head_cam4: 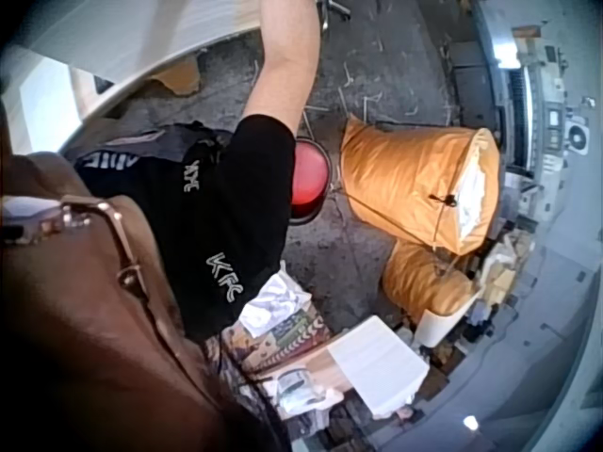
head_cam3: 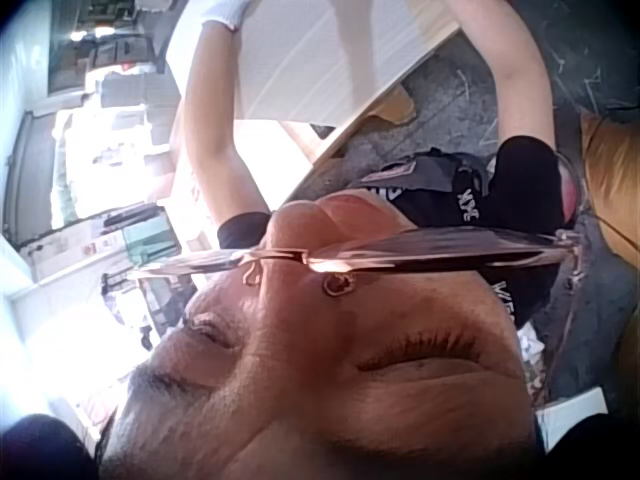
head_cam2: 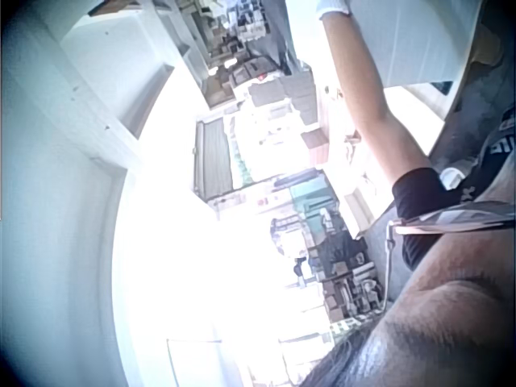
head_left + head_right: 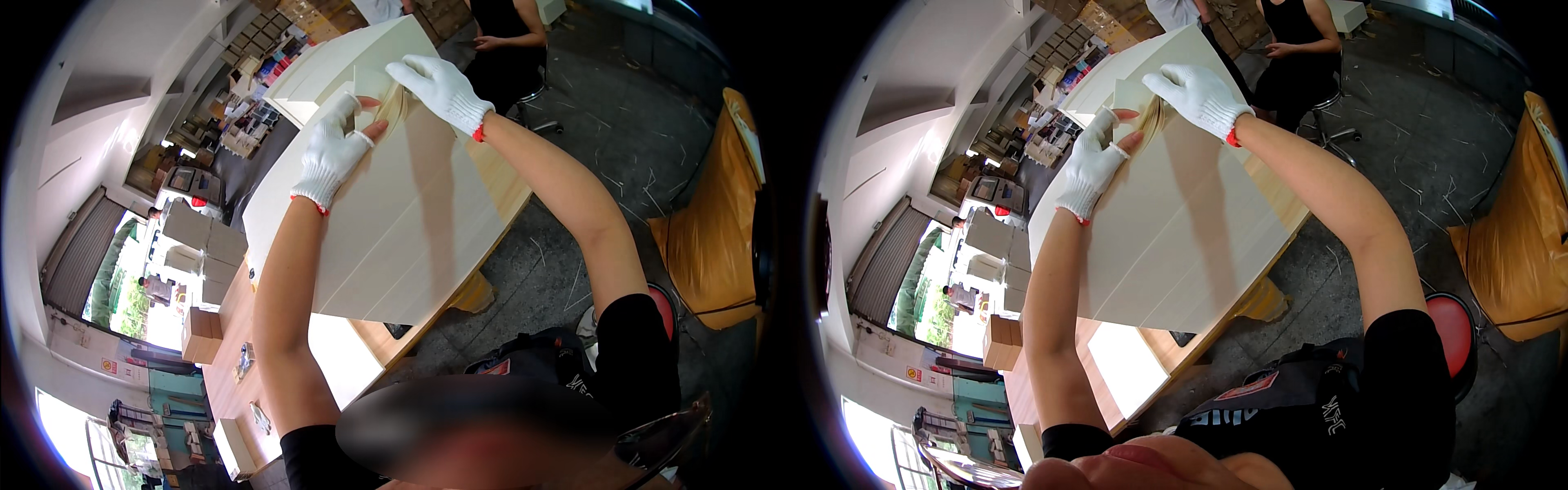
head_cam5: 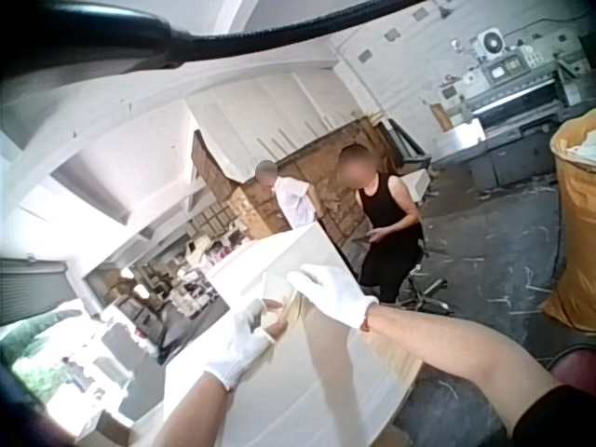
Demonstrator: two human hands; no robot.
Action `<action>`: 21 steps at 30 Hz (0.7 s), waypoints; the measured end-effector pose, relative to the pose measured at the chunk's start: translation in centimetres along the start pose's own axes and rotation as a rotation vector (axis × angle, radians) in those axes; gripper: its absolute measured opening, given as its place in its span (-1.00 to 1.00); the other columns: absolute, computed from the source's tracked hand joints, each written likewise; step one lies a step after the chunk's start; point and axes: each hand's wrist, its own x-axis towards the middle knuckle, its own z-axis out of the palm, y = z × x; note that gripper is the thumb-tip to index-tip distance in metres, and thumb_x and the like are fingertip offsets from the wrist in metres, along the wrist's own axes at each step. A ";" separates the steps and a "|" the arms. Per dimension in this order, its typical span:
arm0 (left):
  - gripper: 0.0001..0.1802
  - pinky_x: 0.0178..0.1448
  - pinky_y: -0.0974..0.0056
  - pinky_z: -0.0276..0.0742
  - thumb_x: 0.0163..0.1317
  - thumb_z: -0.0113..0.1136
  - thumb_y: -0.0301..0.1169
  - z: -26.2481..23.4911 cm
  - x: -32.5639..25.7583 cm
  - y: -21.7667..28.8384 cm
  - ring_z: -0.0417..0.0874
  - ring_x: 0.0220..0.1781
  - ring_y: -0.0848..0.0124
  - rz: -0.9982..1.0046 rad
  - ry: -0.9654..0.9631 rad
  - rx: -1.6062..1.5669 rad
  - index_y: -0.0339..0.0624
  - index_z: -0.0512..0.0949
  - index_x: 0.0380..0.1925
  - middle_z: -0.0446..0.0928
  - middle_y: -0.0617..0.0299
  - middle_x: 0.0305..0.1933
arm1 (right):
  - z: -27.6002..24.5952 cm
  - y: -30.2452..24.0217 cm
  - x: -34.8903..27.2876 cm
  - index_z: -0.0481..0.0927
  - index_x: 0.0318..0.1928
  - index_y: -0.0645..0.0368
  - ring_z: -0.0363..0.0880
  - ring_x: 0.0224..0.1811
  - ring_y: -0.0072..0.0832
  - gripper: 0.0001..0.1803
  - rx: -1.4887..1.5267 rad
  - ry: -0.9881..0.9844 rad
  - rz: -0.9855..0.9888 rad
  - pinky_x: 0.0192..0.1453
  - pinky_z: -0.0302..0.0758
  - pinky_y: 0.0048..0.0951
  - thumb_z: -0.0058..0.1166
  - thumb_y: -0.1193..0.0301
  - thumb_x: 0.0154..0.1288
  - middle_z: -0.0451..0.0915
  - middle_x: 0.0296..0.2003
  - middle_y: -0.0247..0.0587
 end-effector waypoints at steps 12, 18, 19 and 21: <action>-0.67 -0.03 0.38 0.42 0.38 0.14 -0.32 -0.2 -0.2 0.6 0.48 -0.16 0.55 0.007 0.009 0.070 -0.18 0.52 0.09 0.57 0.31 -0.19 | -0.1 -0.2 0.1 0.36 -0.43 0.27 0.18 -0.51 -0.37 -0.40 -0.053 -0.006 0.019 -0.35 0.24 -0.29 -0.04 -0.07 0.45 0.27 -0.58 -0.16; -0.64 -0.07 0.40 0.41 0.29 0.33 -0.30 0.2 -0.1 0.2 0.47 -0.20 0.56 0.024 0.005 -0.005 -0.18 0.53 0.02 0.56 0.31 -0.20 | 0.1 0.0 0.2 0.37 -0.40 0.27 0.18 -0.49 -0.31 -0.44 -0.066 0.000 -0.003 -0.33 0.25 -0.29 -0.06 -0.04 0.47 0.28 -0.56 -0.14; -0.64 -0.06 0.40 0.40 0.29 0.33 -0.30 0.1 0.0 0.2 0.47 -0.18 0.57 0.011 -0.004 -0.003 -0.18 0.53 0.02 0.57 0.31 -0.19 | 0.1 0.0 0.1 0.37 -0.40 0.27 0.18 -0.49 -0.30 -0.44 -0.071 -0.002 0.002 -0.33 0.25 -0.29 -0.06 -0.04 0.47 0.28 -0.56 -0.14; -0.64 -0.06 0.41 0.40 0.31 0.30 -0.30 0.0 0.0 0.1 0.46 -0.18 0.57 0.011 -0.011 0.010 -0.18 0.53 0.04 0.56 0.30 -0.18 | 0.0 -0.1 0.1 0.38 -0.40 0.26 0.19 -0.49 -0.32 -0.43 -0.067 -0.003 -0.002 -0.33 0.25 -0.29 -0.06 -0.05 0.47 0.28 -0.56 -0.14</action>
